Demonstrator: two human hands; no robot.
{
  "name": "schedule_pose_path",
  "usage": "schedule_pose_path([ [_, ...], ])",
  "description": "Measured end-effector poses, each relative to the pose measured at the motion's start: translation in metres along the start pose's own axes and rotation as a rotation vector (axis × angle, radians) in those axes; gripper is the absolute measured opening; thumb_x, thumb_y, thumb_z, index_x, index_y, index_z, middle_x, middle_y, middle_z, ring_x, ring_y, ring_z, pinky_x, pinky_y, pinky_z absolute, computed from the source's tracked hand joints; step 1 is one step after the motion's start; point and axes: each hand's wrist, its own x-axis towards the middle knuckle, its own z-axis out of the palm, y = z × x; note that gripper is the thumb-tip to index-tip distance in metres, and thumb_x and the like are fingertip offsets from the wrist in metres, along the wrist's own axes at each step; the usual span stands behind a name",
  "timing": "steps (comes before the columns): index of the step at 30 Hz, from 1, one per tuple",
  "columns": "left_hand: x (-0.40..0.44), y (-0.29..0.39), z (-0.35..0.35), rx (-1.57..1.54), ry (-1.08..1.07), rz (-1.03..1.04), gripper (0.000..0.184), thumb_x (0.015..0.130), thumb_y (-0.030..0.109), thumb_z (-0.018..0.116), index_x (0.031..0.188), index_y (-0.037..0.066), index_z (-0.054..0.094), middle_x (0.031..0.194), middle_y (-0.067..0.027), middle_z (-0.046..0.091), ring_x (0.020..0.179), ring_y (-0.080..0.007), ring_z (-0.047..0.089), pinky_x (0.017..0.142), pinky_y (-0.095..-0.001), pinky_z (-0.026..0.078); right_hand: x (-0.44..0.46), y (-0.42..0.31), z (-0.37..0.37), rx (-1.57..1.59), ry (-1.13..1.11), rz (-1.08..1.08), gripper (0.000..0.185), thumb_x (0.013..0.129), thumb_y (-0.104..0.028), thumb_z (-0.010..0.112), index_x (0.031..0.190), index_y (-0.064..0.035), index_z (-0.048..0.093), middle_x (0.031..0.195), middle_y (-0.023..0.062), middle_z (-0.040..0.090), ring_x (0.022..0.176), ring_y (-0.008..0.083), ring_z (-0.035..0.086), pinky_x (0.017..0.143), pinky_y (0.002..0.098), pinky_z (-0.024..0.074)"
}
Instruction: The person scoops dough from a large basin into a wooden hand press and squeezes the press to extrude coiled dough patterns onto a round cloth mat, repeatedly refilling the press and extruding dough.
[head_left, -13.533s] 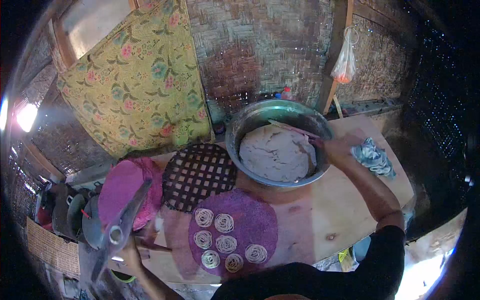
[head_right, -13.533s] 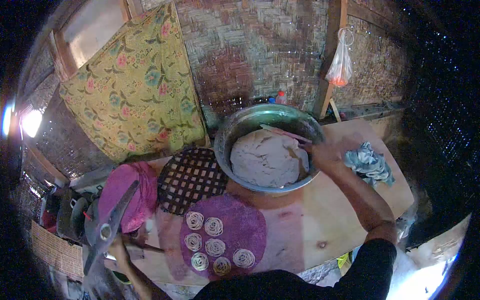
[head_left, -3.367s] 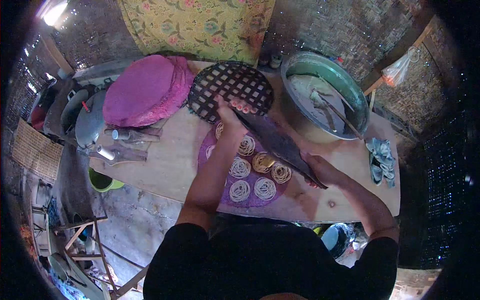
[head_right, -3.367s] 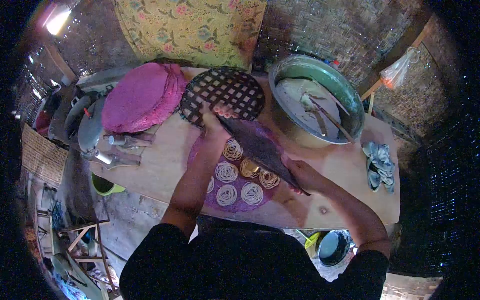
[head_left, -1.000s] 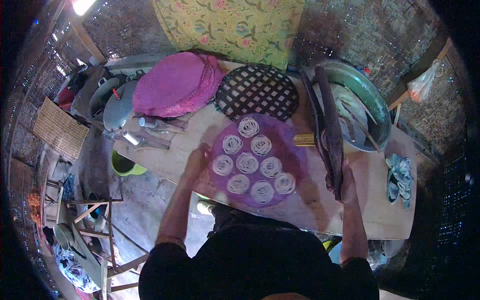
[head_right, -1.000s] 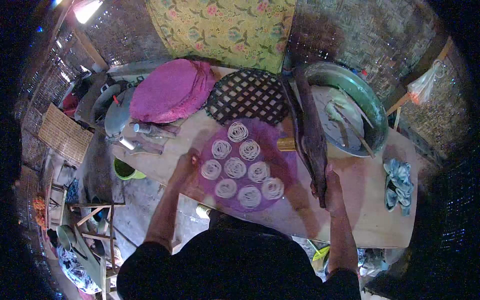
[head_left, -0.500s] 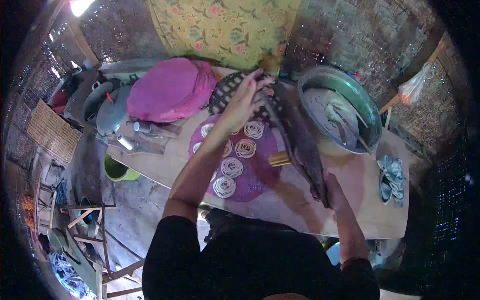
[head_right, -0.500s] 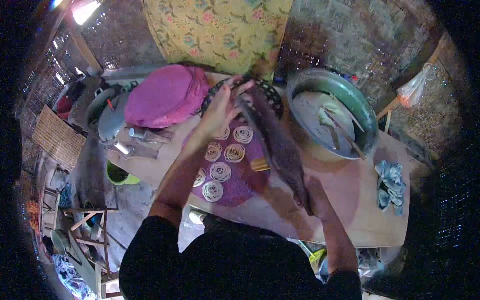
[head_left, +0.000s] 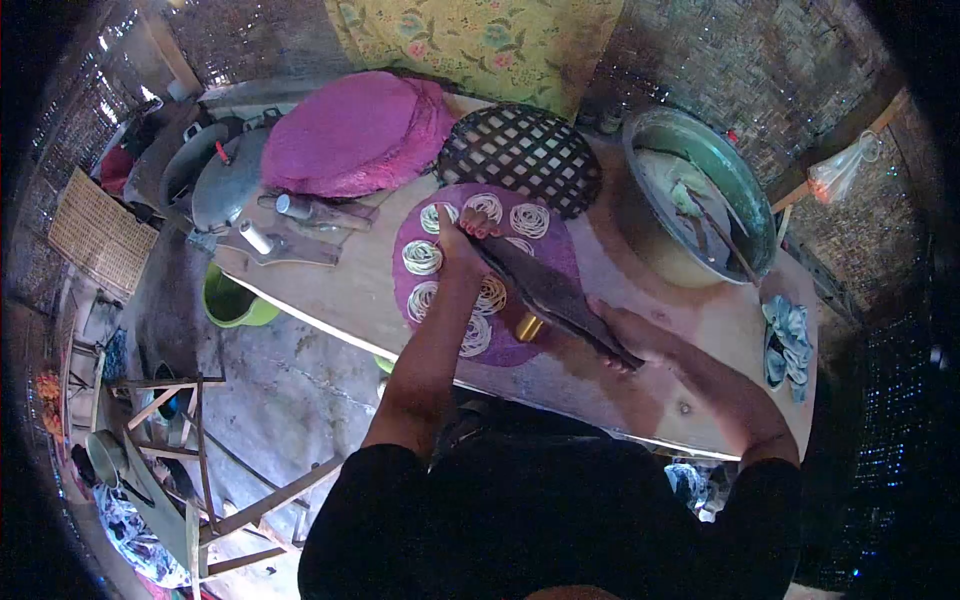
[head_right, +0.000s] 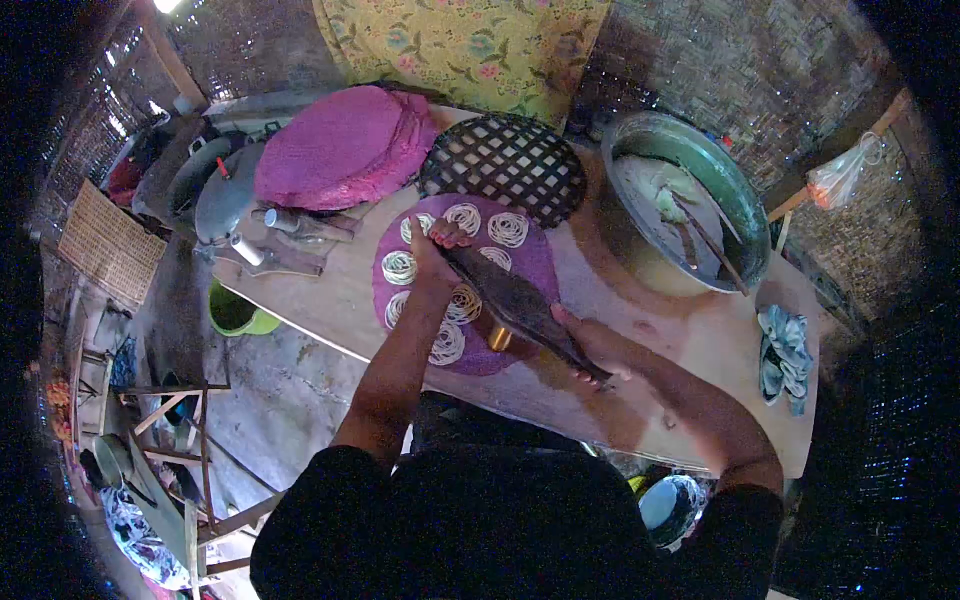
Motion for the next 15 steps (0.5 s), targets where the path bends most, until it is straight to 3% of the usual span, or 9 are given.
schedule_pose_path([
  [1,0.003,0.003,-0.008,-0.005,0.0,0.001,0.06,0.086,0.068,0.032,0.054,0.018,0.036,0.047,0.0038,0.031,0.044,-0.0128,0.034,0.054,-0.031,0.034,0.0,-0.006,0.001,-0.003,0.002,0.004,0.066,0.089,-0.066,0.026,0.083,-0.0068,0.055,0.056,0.0048,0.053,0.042,0.013,0.049,0.038,0.0272,0.0401],
  [3,0.005,0.005,0.011,0.076,-0.044,0.151,0.06,0.087,0.067,0.028,0.054,0.018,0.036,0.047,0.0044,0.032,0.043,-0.0123,0.033,0.052,-0.0304,0.033,-0.001,-0.015,0.001,-0.244,0.113,-0.212,0.066,0.089,-0.066,0.026,0.076,-0.0072,0.053,0.052,0.0037,0.051,0.039,0.0113,0.047,0.036,0.0262,0.0375],
  [6,-0.005,0.022,0.045,0.074,-0.066,0.15,0.059,0.088,0.066,0.025,0.055,0.019,0.035,0.048,0.0053,0.033,0.043,-0.011,0.033,0.051,-0.0293,0.032,0.002,-0.018,0.013,-0.215,0.195,-0.31,0.071,0.086,-0.07,0.029,0.07,-0.0058,0.054,0.051,0.0047,0.049,0.038,0.0126,0.046,0.035,0.0286,0.0369],
  [12,-0.027,0.014,0.07,0.095,-0.007,0.171,0.057,0.089,0.065,0.023,0.056,0.019,0.032,0.049,0.0057,0.032,0.043,-0.0097,0.031,0.049,-0.0274,0.031,-0.04,-0.021,0.017,-0.195,0.179,-0.159,0.069,0.088,-0.067,0.029,0.076,-0.0047,0.056,0.05,0.004,0.048,0.039,0.0133,0.046,0.036,0.0289,0.0361],
  [15,-0.025,0.001,0.077,0.064,0.005,0.14,0.058,0.089,0.065,0.023,0.055,0.02,0.031,0.048,0.0057,0.032,0.042,-0.0101,0.032,0.049,-0.0275,0.032,-0.05,-0.021,0.008,-0.315,0.289,-0.262,0.068,0.088,-0.066,0.03,0.079,-0.0043,0.056,0.05,0.0035,0.047,0.039,0.0133,0.045,0.036,0.029,0.0358],
])
